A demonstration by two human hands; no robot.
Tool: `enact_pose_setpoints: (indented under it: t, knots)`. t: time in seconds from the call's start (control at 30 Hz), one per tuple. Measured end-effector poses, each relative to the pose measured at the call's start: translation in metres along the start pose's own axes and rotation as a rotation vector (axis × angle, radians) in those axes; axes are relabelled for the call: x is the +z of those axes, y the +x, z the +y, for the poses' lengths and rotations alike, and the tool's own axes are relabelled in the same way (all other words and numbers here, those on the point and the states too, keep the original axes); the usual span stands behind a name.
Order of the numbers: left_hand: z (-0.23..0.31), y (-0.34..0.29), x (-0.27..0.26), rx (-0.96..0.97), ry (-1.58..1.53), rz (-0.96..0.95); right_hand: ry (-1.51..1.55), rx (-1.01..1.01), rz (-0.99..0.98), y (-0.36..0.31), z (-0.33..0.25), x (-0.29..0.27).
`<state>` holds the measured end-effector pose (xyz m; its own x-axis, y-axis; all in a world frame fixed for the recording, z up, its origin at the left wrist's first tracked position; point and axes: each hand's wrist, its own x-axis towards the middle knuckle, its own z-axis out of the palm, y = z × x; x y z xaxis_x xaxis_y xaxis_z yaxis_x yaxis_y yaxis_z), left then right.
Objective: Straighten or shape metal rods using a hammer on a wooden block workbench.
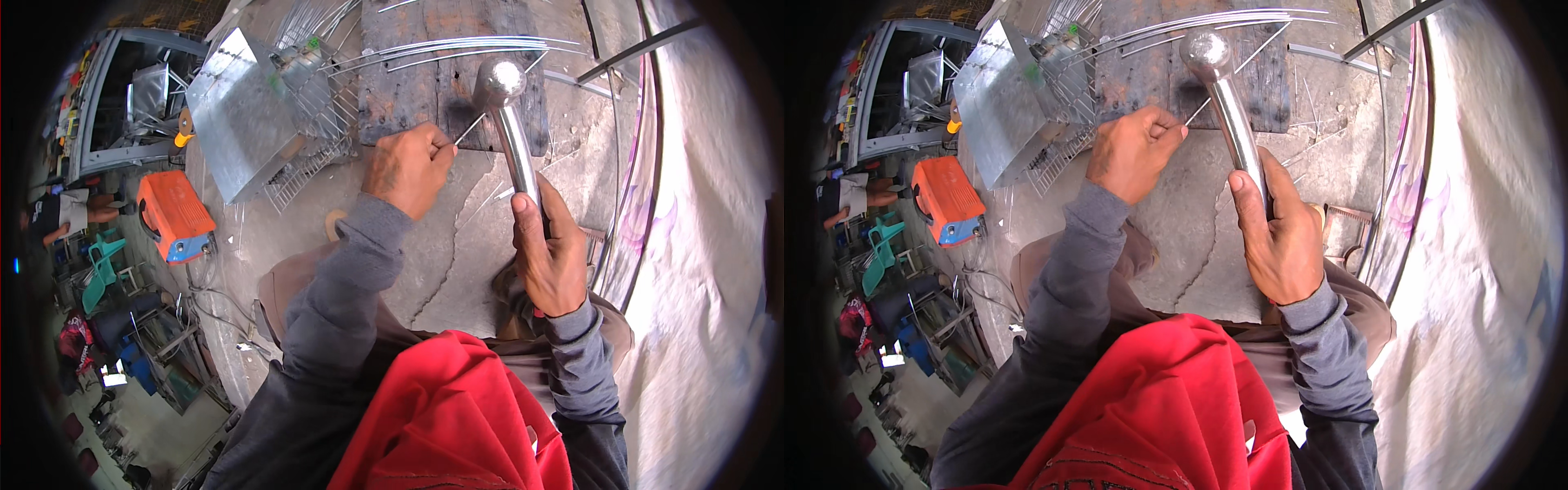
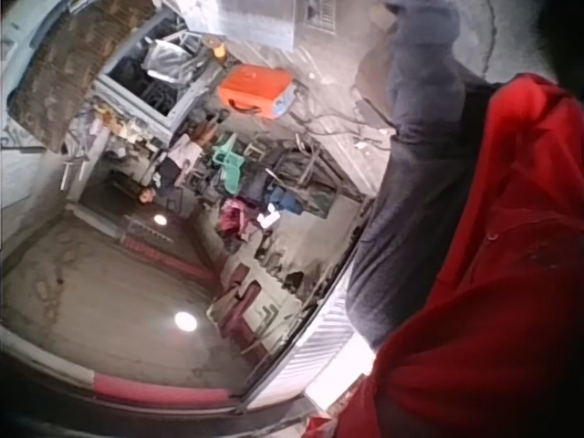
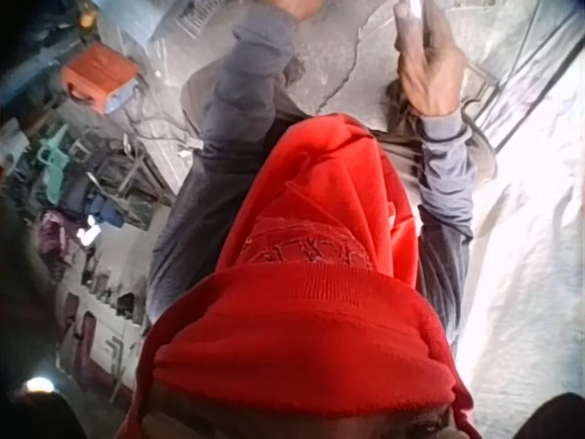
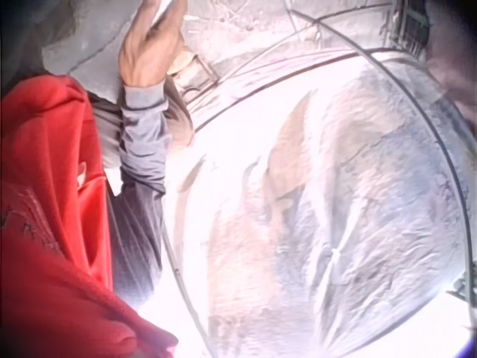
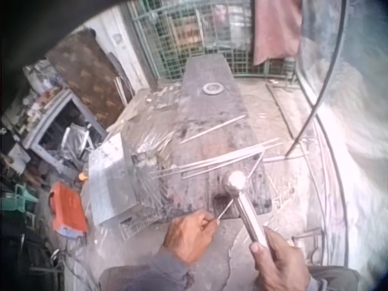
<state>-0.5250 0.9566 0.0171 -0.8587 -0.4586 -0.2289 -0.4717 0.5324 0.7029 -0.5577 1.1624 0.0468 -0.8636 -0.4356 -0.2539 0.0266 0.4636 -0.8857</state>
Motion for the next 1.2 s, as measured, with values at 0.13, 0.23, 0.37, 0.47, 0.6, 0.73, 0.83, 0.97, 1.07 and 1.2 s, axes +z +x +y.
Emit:
enact_pose_setpoints:
  t: [0.13, 0.23, 0.37, 0.47, 0.6, 0.73, 0.83, 0.97, 1.07, 1.2]
  knots:
    - [-0.002, 0.004, 0.008, 0.04, 0.036, 0.069, -0.018, -0.064, 0.056, -0.002, 0.002, 0.003]
    - [-0.007, 0.006, 0.013, 0.084, 0.057, 0.131, 0.008, -0.031, 0.033, 0.0, 0.004, 0.003]
    - [-0.008, 0.006, 0.016, 0.186, 0.092, 0.177, -0.019, 0.095, -0.005, 0.001, 0.0, -0.002]
    - [-0.008, 0.005, 0.015, 0.199, 0.105, 0.177, 0.049, 0.071, 0.034, 0.0, -0.006, -0.002]
    - [-0.005, 0.005, 0.014, 0.19, 0.085, 0.168, -0.011, 0.08, -0.001, 0.001, -0.006, -0.006]
    - [-0.006, 0.006, 0.016, 0.175, 0.087, 0.178, -0.06, 0.109, -0.019, 0.001, -0.004, -0.004]
    - [-0.006, 0.006, 0.016, 0.177, 0.097, 0.165, 0.023, 0.027, 0.036, -0.003, -0.003, -0.002]
    - [-0.002, 0.006, 0.013, 0.154, 0.069, 0.147, -0.023, 0.035, -0.029, 0.001, -0.003, -0.006]
    - [-0.005, 0.005, 0.012, 0.135, 0.053, 0.138, -0.104, 0.041, -0.061, 0.001, 0.0, -0.002]
    - [0.0, 0.007, 0.01, 0.152, 0.064, 0.131, -0.031, -0.045, 0.048, -0.002, -0.004, -0.004]
